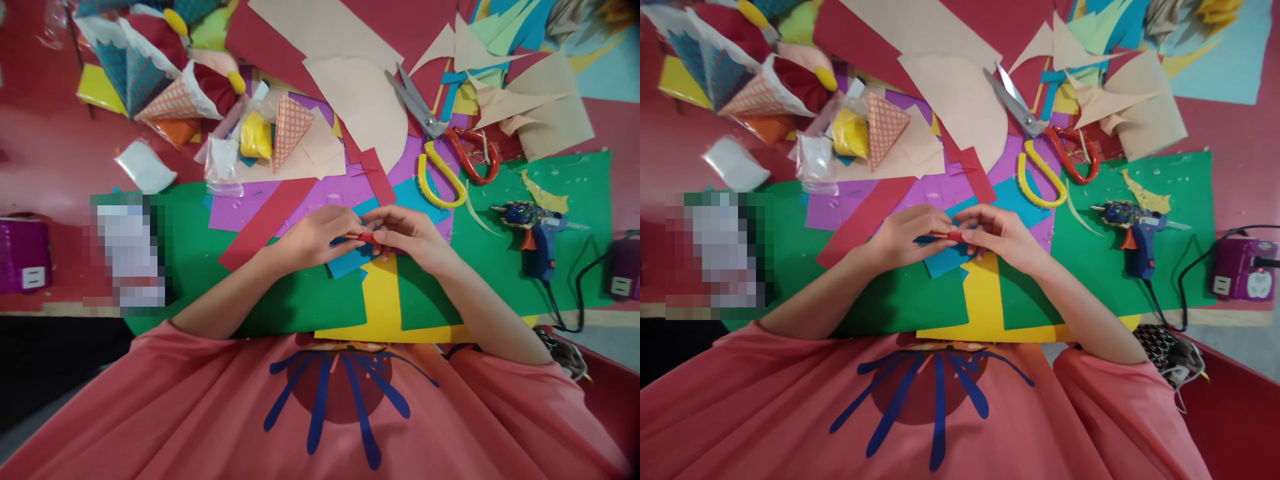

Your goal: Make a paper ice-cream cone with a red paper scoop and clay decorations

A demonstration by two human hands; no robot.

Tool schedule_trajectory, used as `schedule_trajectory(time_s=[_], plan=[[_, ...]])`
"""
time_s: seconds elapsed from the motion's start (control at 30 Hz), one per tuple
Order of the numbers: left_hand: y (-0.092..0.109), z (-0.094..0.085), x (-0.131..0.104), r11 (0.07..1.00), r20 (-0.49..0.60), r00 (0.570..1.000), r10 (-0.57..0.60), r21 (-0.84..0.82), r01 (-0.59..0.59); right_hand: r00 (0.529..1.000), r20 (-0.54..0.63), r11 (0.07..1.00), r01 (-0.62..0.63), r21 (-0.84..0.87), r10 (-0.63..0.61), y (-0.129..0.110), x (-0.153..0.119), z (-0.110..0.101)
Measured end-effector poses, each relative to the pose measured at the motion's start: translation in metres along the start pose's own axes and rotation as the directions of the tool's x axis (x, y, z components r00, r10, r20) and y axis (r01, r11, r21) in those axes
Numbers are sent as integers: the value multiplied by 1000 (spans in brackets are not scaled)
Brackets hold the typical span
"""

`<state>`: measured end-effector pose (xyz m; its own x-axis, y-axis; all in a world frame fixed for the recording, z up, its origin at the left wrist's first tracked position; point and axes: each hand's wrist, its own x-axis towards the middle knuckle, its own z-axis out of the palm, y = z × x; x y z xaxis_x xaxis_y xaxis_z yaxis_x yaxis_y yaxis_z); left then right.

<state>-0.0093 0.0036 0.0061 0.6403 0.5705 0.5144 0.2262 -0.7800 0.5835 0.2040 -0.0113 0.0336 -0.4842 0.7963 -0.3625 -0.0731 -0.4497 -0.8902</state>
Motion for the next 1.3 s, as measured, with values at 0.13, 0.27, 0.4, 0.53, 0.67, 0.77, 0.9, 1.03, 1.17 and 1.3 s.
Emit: schedule_trajectory(time_s=[0.13, 0.27, 0.4, 0.53, 0.67, 0.77, 0.9, 1.03, 1.17, 1.3], plan=[[-1, 0, -1, 1000, 3, 1000, 18, 17, -18, 997, 59, 998, -55, 24, 53, 0, 0, -1], [2, 1, 0, 994, 47, 993, -112, -5, 112, 1000, -20, 1000, -5, 21, 5, 6, 0, 0], [7, 1, 3, 968, 66, 967, -246, -26, 248, 994, -79, 996, 74, -51, -78, 10, 1, 3], [8, -1, 5, 941, 74, 942, -328, -66, 332, 973, -133, 969, 161, -188, -187, 16, 0, 7], [8, 0, 6, 917, 38, 934, -356, -178, 357, 946, -124, 905, 241, -351, -300, 20, -2, 7], [7, 2, 6, 905, 22, 933, -359, -236, 353, 928, -107, 854, 278, -439, -357, 21, -3, 5], [7, 7, 5, 903, -18, 939, -342, -282, 323, 915, -96, 825, 303, -477, -392, 19, -3, 4], [9, 9, 5, 907, -27, 937, -347, -265, 328, 917, -111, 833, 292, -470, -384, 20, -4, 5], [10, 7, 5, 912, -7, 936, -351, -229, 340, 924, -128, 860, 275, -430, -359, 19, -4, 6], [8, 7, 3, 963, -67, 972, -224, -170, 210, 939, -141, 911, 254, -325, -312, 17, -5, 6]])
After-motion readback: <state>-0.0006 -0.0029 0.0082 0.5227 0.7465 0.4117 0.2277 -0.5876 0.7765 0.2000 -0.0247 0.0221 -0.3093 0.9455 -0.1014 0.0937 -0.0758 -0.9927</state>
